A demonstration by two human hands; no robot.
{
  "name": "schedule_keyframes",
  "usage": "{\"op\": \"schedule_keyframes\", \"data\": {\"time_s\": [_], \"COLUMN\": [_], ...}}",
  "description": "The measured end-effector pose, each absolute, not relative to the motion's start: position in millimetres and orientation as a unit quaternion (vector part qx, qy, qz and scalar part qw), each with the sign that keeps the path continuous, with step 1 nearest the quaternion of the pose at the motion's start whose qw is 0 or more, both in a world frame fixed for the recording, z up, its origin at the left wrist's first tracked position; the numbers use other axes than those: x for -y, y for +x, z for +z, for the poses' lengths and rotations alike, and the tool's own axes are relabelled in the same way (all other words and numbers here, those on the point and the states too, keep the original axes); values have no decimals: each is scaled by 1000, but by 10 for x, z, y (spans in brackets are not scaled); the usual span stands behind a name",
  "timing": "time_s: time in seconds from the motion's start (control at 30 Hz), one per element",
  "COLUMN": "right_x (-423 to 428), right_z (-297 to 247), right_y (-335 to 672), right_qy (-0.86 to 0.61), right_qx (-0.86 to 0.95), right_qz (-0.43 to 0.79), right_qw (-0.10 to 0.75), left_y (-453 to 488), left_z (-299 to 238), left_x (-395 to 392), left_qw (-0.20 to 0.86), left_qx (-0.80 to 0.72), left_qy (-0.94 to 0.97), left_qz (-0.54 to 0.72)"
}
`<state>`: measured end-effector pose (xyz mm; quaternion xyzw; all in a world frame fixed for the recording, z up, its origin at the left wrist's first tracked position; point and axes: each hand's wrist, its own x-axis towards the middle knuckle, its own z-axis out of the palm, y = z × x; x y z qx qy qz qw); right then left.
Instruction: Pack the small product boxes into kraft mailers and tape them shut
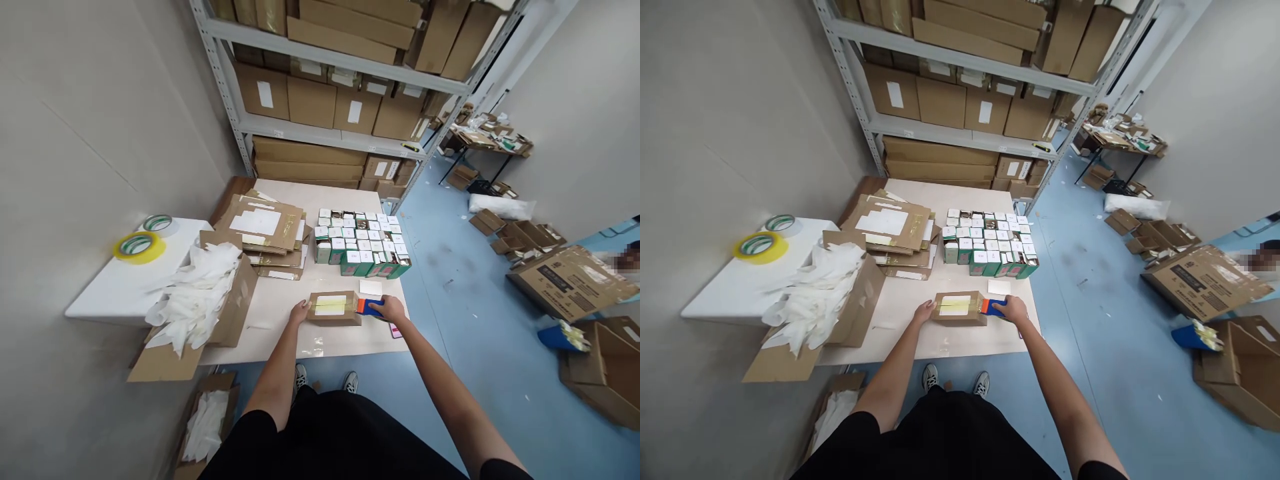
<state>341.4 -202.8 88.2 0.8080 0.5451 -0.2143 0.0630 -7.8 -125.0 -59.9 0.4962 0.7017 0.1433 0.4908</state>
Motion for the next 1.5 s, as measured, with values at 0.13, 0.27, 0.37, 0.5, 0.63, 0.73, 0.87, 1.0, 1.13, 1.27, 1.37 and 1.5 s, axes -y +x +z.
{"op": "schedule_keyframes", "data": {"time_s": [0.13,0.27,0.37,0.5,0.63,0.73,0.87,1.0,1.13,1.27,1.37,1.5], "right_x": [1884,1695,1541,1367,1235,1178,1194,1282,1366,1430,1483,1628], "right_z": [1022,1087,1122,1166,1207,1249,1299,1320,1333,1343,1344,1328], "right_y": [2886,2269,1855,1491,1359,1421,1678,1997,2254,2409,2534,2888], "right_qy": [800,785,771,752,734,728,732,742,755,752,749,763], "right_qx": [-564,-584,-600,-621,-639,-644,-638,-622,-604,-605,-605,-590], "right_qz": [-200,-204,-207,-211,-211,-210,-203,-208,-217,-224,-241,-235], "right_qw": [43,38,46,62,92,108,125,134,136,131,124,115], "left_y": [-176,-102,-125,-298,-366,-247,65,398,669,822,835,784], "left_z": [-486,-303,-238,-332,-511,-610,-669,-685,-683,-624,-541,-441], "left_x": [1160,1130,1133,1164,1241,1306,1370,1413,1449,1483,1508,1538], "left_qw": [467,540,572,591,595,593,601,605,608,582,548,530], "left_qx": [-723,-609,-586,-589,-576,-588,-589,-584,-591,-613,-630,-638], "left_qy": [475,501,486,449,433,425,428,442,447,459,477,496], "left_qz": [181,294,304,319,357,350,329,313,285,275,274,257]}}
